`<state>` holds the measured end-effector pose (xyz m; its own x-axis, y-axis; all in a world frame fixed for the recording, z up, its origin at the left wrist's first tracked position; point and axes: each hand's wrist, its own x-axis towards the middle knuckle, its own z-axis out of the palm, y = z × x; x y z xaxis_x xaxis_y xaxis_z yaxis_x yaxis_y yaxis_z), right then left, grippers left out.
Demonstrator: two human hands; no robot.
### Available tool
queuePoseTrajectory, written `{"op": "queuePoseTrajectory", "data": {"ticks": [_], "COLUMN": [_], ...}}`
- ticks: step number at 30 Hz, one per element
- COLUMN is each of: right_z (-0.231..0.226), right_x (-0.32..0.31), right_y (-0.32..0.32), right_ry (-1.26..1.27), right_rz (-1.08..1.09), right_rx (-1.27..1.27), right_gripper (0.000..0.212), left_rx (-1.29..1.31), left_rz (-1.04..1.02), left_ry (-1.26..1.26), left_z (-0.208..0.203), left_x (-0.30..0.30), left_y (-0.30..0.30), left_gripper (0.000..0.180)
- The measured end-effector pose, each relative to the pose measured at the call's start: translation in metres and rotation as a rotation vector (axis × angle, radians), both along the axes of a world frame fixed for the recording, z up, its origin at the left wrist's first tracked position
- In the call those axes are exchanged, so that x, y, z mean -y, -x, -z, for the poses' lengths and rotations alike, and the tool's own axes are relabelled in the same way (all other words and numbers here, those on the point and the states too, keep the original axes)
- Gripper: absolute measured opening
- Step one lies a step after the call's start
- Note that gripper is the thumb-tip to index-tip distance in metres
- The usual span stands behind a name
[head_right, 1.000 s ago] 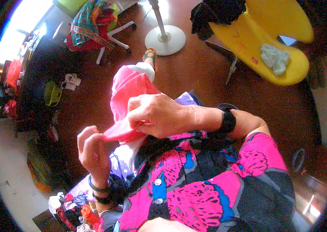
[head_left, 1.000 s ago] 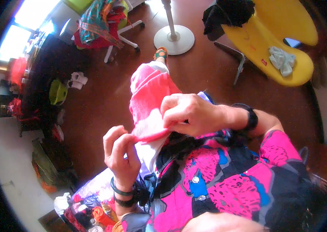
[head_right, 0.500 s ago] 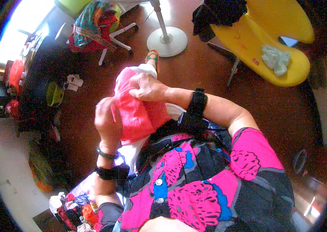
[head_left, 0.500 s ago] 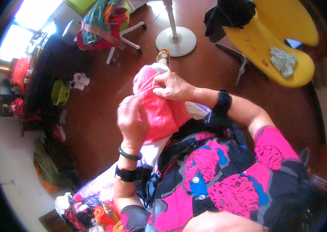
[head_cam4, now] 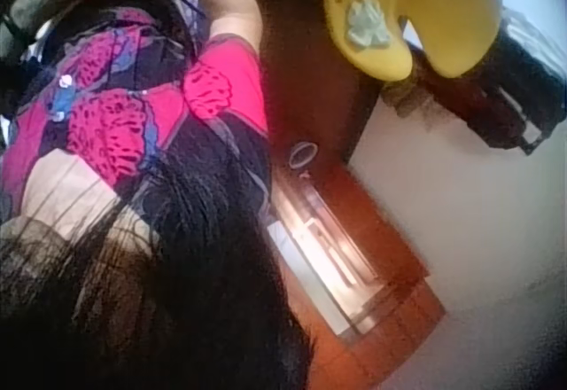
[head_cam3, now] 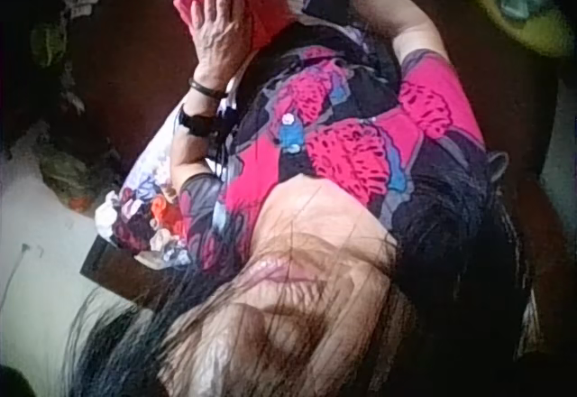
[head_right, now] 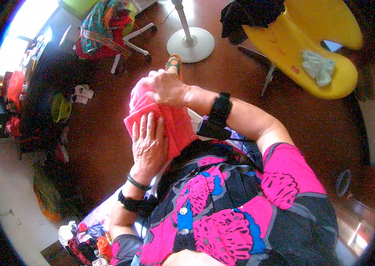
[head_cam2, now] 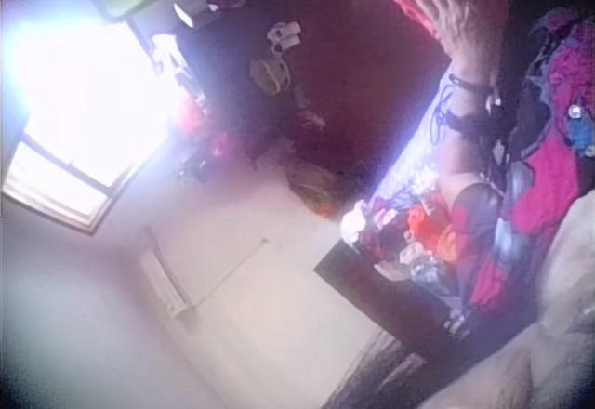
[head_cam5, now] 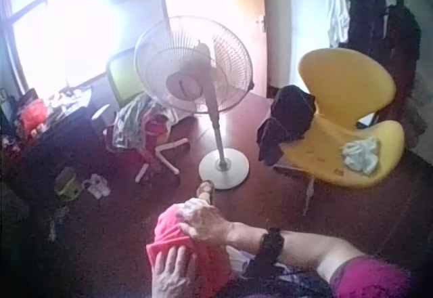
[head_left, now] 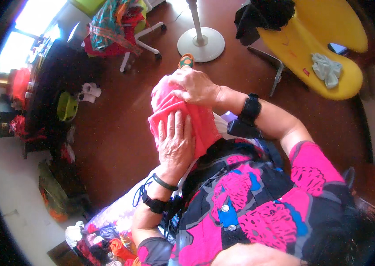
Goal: Folding a pink long-sleeved shirt.
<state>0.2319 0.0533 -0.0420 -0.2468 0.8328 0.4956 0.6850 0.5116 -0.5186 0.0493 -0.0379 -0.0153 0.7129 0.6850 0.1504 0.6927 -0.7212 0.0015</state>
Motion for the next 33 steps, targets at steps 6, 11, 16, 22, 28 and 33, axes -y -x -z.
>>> {"op": "queuePoseTrajectory", "data": {"ticks": [6,11,16,22,28,33], "right_z": [-0.002,-0.008,-0.010,0.012,-0.011,0.004], "right_x": [0.000,-0.015,-0.047,-0.069,-0.066,-0.088], "right_y": [-0.002,0.000,-0.004,-0.001,-0.001,-0.022], "right_ry": [0.117,0.359,0.643,0.742,0.787,0.800], "right_rz": [-0.019,0.118,0.141,-0.026,0.001,-0.088], "right_rx": [-0.101,-0.101,-0.184,-0.438,-1.024,-1.452], "right_gripper": [0.028,0.027,0.045,0.029,0.013,0.015], "left_rx": [-0.027,0.000,0.040,0.089,0.032,0.064], "left_rz": [-0.032,-0.015,-0.045,-0.059,0.059,0.040], "left_ry": [0.062,0.054,0.188,0.235,-0.086,-0.019], "left_z": [0.002,0.000,-0.014,-0.021,0.006,-0.005], "left_x": [0.004,0.006,-0.004,-0.030,-0.019,-0.017], "left_y": [0.000,-0.003,-0.005,-0.011,-0.012,-0.017], "left_gripper": [0.053,0.052,0.065,0.050,0.046,0.047]}}
